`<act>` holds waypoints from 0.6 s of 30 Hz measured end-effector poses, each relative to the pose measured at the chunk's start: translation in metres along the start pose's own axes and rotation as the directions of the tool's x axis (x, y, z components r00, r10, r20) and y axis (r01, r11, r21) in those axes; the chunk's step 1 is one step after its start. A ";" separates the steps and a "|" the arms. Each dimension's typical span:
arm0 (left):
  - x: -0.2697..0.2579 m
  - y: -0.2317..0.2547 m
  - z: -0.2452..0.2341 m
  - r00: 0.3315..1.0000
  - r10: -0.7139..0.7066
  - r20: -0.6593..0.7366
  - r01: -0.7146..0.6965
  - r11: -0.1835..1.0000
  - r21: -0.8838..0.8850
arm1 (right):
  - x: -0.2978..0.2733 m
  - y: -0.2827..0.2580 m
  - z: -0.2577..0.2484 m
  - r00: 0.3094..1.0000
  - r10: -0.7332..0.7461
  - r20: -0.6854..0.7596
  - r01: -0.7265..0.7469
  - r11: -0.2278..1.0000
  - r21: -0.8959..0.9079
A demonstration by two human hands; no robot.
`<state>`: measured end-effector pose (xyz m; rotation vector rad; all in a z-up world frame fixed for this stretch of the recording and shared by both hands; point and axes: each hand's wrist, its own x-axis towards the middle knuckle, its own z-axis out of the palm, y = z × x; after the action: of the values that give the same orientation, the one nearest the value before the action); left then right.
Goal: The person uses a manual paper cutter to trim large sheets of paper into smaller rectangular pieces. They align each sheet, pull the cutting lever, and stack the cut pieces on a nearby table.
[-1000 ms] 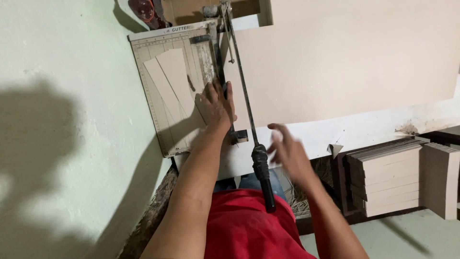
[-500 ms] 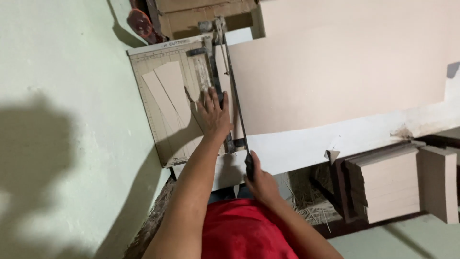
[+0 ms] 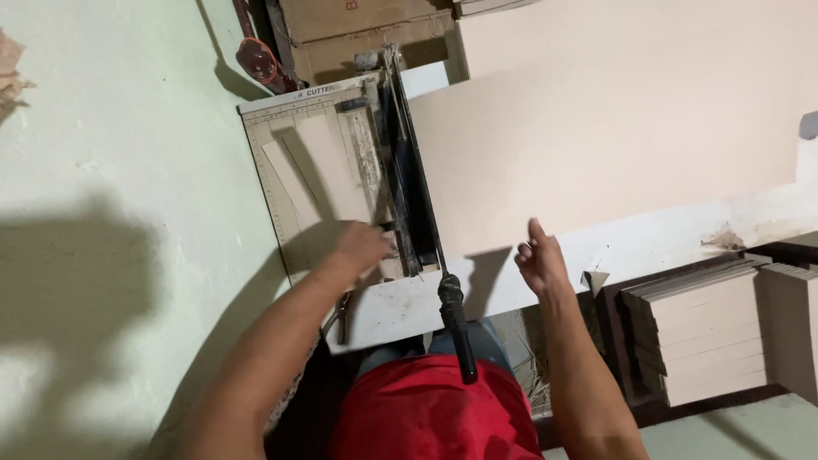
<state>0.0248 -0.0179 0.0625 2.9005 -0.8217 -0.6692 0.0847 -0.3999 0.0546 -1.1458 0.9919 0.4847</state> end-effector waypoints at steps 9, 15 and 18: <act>0.017 -0.014 -0.046 0.912 -0.403 0.075 0.405 0.857 -0.319 | -0.005 0.029 0.019 0.989 0.030 0.147 0.016 0.951 -0.308; 0.075 0.028 -0.045 0.800 -0.554 0.232 0.600 0.723 -0.343 | -0.028 0.005 0.040 0.991 0.084 0.105 0.008 0.743 -0.670; 0.092 0.022 0.018 0.785 -0.589 0.191 0.615 0.707 -0.348 | -0.101 -0.018 0.078 0.978 0.054 0.203 0.158 0.448 -0.880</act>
<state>0.0772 -0.0829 0.0136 2.7296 0.2988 -0.8486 0.0776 -0.3199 0.1556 -2.0318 0.4498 1.1473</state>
